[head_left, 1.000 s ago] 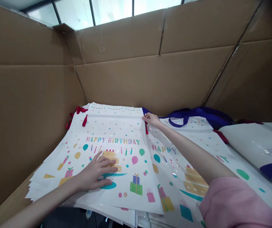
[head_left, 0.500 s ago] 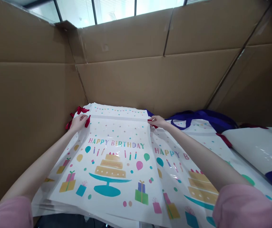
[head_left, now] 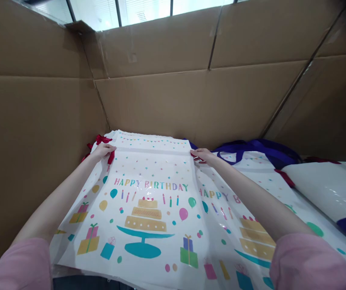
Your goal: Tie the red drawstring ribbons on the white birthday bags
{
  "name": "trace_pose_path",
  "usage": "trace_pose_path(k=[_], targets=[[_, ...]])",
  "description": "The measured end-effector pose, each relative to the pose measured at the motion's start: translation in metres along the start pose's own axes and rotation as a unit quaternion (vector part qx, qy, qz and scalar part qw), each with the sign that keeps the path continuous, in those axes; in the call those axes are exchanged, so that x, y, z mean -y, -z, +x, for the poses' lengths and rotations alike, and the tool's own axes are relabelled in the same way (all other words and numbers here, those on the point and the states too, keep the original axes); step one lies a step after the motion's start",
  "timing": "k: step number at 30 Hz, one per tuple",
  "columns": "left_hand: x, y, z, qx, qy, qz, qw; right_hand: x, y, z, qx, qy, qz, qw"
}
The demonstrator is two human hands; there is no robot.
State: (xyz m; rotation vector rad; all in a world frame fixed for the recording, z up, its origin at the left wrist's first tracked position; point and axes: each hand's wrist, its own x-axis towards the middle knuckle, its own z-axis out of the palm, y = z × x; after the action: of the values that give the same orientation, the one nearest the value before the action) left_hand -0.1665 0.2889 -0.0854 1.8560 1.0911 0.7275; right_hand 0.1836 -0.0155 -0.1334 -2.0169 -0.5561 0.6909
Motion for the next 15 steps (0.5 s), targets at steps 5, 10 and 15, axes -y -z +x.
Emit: trace_pose_path(k=[5,10,15], targets=[[0.003,0.000,0.000,-0.002,0.014,-0.033,0.999,0.003,-0.005,-0.001,-0.005,0.011,0.014,1.000],[0.008,0.000,0.003,0.001,0.027,-0.057,0.998,0.002,-0.004,-0.003,0.001,0.021,0.019,1.000],[0.014,0.000,0.008,-0.007,0.041,-0.061,0.997,-0.004,-0.004,0.003,0.012,0.034,0.016,0.999]])
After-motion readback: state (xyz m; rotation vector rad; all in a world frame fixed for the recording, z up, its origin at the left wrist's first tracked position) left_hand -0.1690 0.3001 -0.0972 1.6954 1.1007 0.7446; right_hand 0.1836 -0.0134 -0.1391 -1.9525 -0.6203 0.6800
